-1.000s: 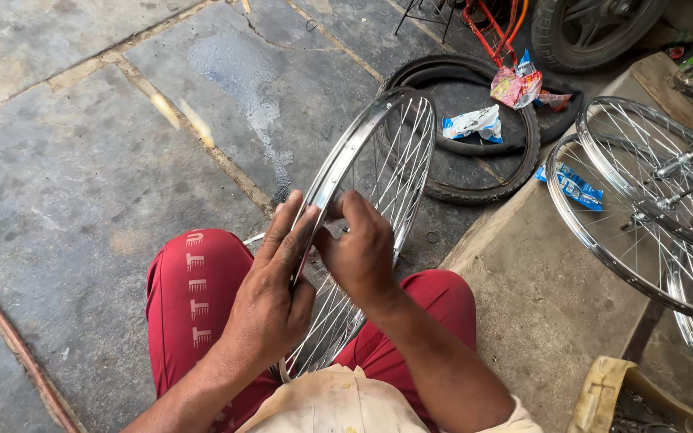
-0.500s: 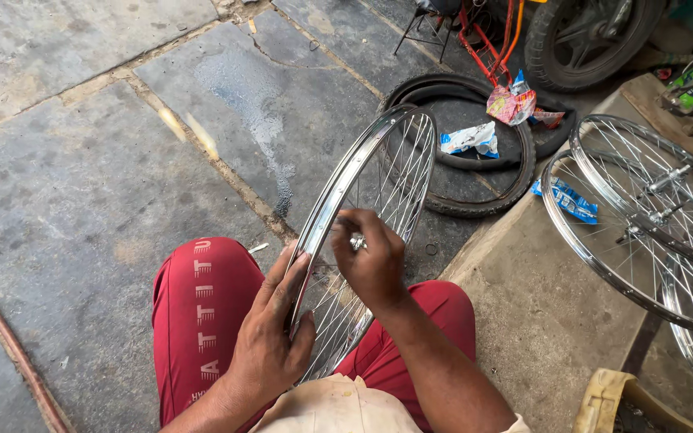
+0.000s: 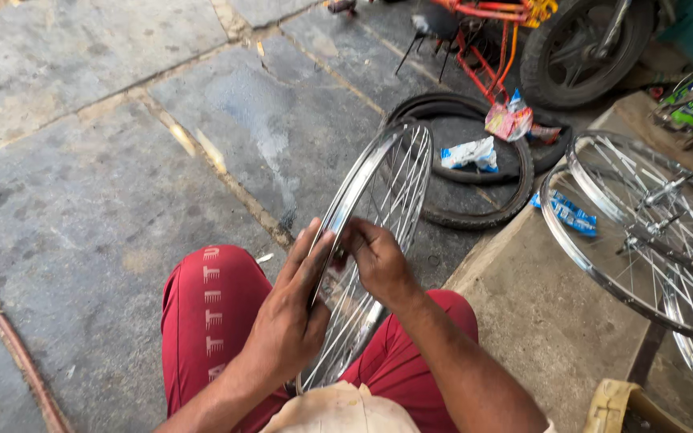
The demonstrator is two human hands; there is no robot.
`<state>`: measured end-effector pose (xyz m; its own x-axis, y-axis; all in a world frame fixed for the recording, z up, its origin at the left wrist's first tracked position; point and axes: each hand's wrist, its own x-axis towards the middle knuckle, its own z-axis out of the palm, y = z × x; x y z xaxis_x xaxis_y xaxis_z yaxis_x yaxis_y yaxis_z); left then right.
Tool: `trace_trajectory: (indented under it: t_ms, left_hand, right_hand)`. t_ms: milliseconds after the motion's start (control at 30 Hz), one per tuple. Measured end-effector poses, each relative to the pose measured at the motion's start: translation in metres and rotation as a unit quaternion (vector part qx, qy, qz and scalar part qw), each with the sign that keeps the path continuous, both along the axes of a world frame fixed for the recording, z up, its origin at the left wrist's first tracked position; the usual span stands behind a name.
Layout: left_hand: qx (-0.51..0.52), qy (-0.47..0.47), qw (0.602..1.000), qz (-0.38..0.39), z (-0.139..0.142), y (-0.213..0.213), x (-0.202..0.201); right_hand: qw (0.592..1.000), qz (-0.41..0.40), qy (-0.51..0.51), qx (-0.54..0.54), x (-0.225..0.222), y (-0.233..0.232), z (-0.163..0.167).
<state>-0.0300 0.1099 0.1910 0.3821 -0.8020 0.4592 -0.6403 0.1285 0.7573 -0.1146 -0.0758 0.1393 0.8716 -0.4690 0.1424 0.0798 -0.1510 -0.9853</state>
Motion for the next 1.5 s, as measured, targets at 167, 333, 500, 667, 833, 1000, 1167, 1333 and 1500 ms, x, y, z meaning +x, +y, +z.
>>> trace_trajectory:
  t_ms: [167,333,500,667,833,1000,1167,1333,1500]
  left_hand:
    - [0.05,0.058,0.997,0.003,0.009,-0.004,0.004]
    - [0.045,0.056,0.997,0.004,0.01,-0.005,0.004]
    - [0.045,0.073,0.996,-0.002,0.008,-0.005,0.005]
    - [0.029,0.121,0.992,-0.003,-0.005,0.003,0.008]
    - [-0.021,0.048,0.999,0.008,-0.024,0.016,-0.002]
    - [0.014,0.048,0.998,0.023,-0.033,0.024,-0.011]
    - [0.002,0.038,0.999,0.008,-0.025,0.02,-0.011]
    - [0.01,-0.006,1.0,0.015,-0.008,0.005,-0.006]
    - [0.017,0.022,1.0,0.01,0.0,-0.001,0.002]
  right_hand:
    - [0.987,-0.053,0.003,-0.15,-0.008,0.015,0.032]
    - [0.894,-0.19,0.053,-0.402,0.004,0.031,0.046]
    - [0.831,-0.305,0.043,-0.464,0.015,0.043,0.025]
    - [0.91,-0.19,-0.054,-0.364,-0.003,0.029,0.011]
    - [0.908,-0.221,-0.025,-0.354,-0.009,0.018,0.01]
    - [0.861,-0.229,-0.121,-0.438,-0.017,0.052,-0.012]
    - [0.985,-0.123,-0.068,-0.099,-0.017,0.04,-0.04]
    - [0.996,-0.061,-0.051,-0.032,0.0,0.014,-0.029]
    - [0.997,-0.018,-0.061,0.035,-0.008,0.026,0.004]
